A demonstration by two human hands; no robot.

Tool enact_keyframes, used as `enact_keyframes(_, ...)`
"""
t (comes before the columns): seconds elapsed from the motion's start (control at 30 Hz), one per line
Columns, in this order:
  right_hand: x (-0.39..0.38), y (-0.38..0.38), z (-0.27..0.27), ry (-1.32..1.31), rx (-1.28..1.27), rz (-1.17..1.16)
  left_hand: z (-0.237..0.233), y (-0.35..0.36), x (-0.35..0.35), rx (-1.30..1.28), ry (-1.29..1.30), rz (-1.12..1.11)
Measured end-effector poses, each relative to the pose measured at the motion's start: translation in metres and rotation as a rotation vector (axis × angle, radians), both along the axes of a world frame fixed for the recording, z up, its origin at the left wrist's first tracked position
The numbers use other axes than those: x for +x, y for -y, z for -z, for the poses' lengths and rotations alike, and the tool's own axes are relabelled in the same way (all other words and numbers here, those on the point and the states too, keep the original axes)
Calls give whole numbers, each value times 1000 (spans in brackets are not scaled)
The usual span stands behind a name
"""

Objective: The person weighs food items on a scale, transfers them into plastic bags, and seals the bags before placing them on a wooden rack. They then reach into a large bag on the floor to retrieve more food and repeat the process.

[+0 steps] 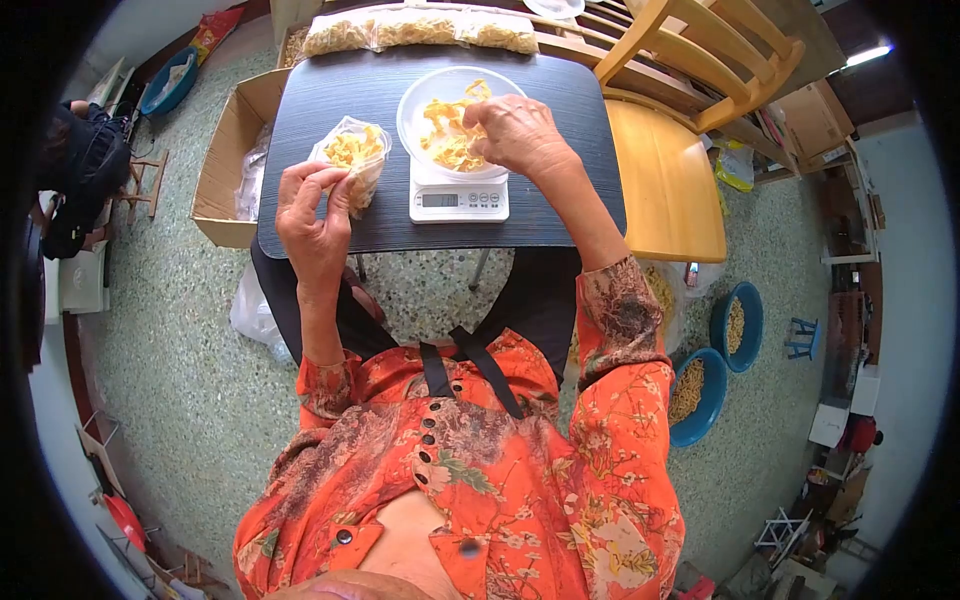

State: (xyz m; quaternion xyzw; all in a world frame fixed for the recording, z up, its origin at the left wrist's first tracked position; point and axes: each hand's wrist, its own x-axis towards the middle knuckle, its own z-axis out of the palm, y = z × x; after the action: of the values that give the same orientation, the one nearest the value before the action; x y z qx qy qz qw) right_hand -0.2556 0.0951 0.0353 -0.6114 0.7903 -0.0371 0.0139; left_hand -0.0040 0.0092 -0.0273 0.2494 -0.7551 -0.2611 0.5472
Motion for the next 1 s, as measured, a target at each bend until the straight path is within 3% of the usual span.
enact_keyframes(0.23,11,15,2,-66,210,59,2,2,0,-18,25,-2)
enact_keyframes(0.4,7,19,21,3,71,-45,1,1,-1,-7,21,16)
enact_keyframes(0.7,14,22,19,64,109,-77,1,1,-3,-26,34,10)
enact_keyframes(1.0,2,30,42,-17,-74,-171,-2,-1,-4,-18,33,18)
